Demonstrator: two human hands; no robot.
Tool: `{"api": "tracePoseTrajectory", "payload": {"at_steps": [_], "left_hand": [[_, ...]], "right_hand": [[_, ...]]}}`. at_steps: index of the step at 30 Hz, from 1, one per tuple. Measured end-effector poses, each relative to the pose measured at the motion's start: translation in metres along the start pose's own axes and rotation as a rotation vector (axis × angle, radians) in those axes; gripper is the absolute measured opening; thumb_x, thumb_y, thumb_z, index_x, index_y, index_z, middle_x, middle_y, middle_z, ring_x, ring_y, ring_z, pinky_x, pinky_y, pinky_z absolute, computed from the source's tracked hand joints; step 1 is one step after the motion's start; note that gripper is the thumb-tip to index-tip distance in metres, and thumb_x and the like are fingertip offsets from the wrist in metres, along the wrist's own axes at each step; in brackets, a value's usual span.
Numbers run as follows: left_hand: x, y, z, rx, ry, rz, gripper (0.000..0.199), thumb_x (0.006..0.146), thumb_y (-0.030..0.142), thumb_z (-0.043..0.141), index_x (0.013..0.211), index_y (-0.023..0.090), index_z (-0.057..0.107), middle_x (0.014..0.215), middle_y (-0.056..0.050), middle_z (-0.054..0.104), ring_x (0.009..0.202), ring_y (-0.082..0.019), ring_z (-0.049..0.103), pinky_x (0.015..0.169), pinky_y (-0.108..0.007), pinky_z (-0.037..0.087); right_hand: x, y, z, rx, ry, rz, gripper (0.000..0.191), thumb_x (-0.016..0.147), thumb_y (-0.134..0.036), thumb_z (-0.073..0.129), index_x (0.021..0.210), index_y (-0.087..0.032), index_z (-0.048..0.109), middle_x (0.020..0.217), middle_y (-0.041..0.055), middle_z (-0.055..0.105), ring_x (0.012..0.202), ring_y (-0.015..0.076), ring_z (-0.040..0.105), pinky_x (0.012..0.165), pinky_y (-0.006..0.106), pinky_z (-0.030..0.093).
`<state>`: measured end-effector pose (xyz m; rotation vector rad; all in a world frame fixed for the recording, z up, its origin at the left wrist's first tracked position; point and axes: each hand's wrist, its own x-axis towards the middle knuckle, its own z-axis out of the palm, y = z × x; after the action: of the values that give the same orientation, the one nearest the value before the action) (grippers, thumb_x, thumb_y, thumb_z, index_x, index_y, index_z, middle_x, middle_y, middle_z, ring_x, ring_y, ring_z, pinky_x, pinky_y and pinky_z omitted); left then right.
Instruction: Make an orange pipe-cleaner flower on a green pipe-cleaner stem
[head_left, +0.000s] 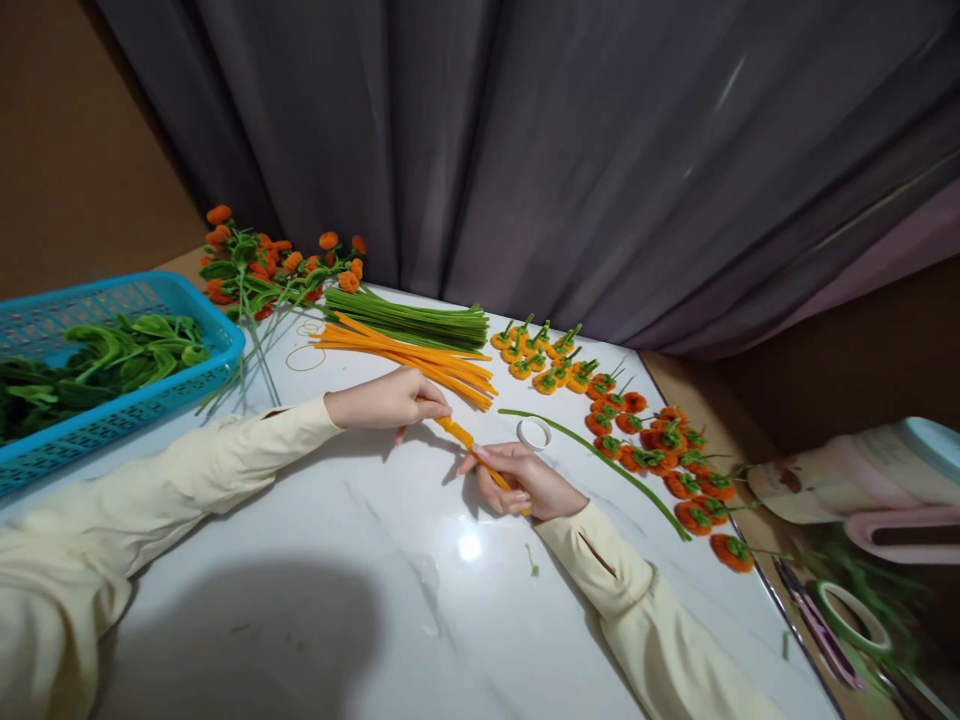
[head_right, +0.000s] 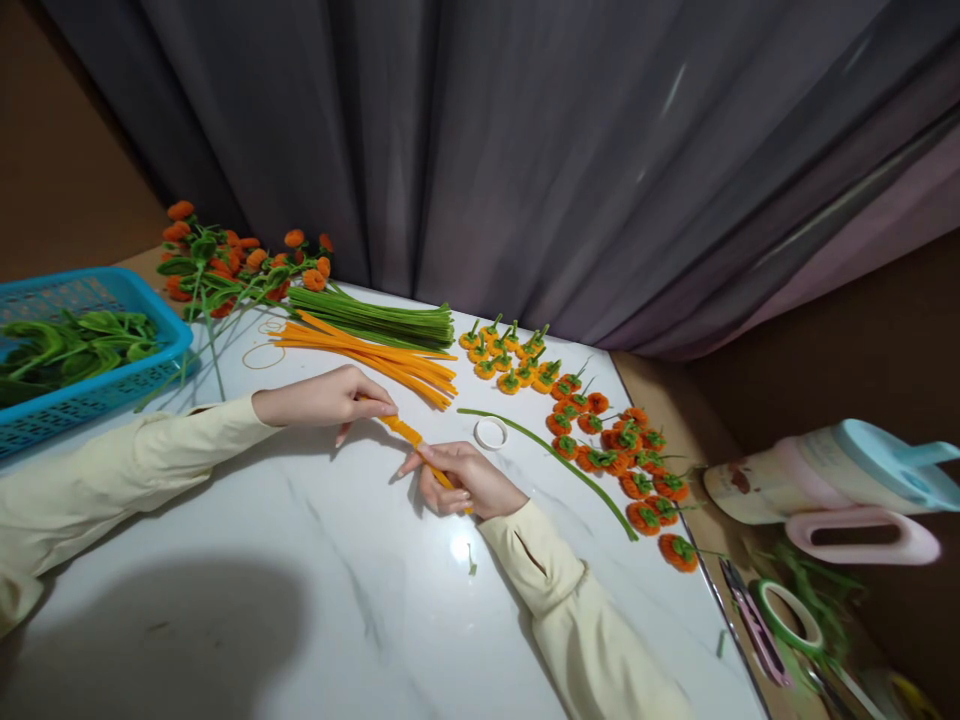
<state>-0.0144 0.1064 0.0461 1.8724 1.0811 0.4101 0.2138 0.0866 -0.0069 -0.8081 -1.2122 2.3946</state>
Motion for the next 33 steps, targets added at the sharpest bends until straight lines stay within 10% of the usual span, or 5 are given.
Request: {"api": "tracePoseTrajectory", "payload": {"at_steps": [22,33], "left_hand": [[0.002,-0.005,-0.004,-0.530,-0.409,-0.272,0.026,0.072,0.033,0.065,0.056,0.015,0.057,0.046,0.008,0.015,0.040,-0.006,0.012,0.030,-0.018,0.037],[0.012,-0.014,0.008,-1.355,-0.273,-0.588,0.012,0.078,0.005,0.055,0.070,0.012,0.050,0.051,0.008,0.022,0.039,-0.003,0.024,0.032,-0.006,0.027]], "right_hand": [[-0.009,-0.002,-0.010,-0.081,-0.239,0.101,0.036,0.083,-0.039,0.057,0.061,-0.012,0.051,0.034,-0.0057,0.040,0.025,0.0015,0.018,0.026,0.015,0.010],[-0.002,0.002,-0.011,0.051,-0.059,-0.091,0.026,0.084,-0.034,0.058,0.070,-0.016,0.046,0.042,-0.0095,0.037,0.031,0.0016,0.014,0.027,0.011,0.018]]}}
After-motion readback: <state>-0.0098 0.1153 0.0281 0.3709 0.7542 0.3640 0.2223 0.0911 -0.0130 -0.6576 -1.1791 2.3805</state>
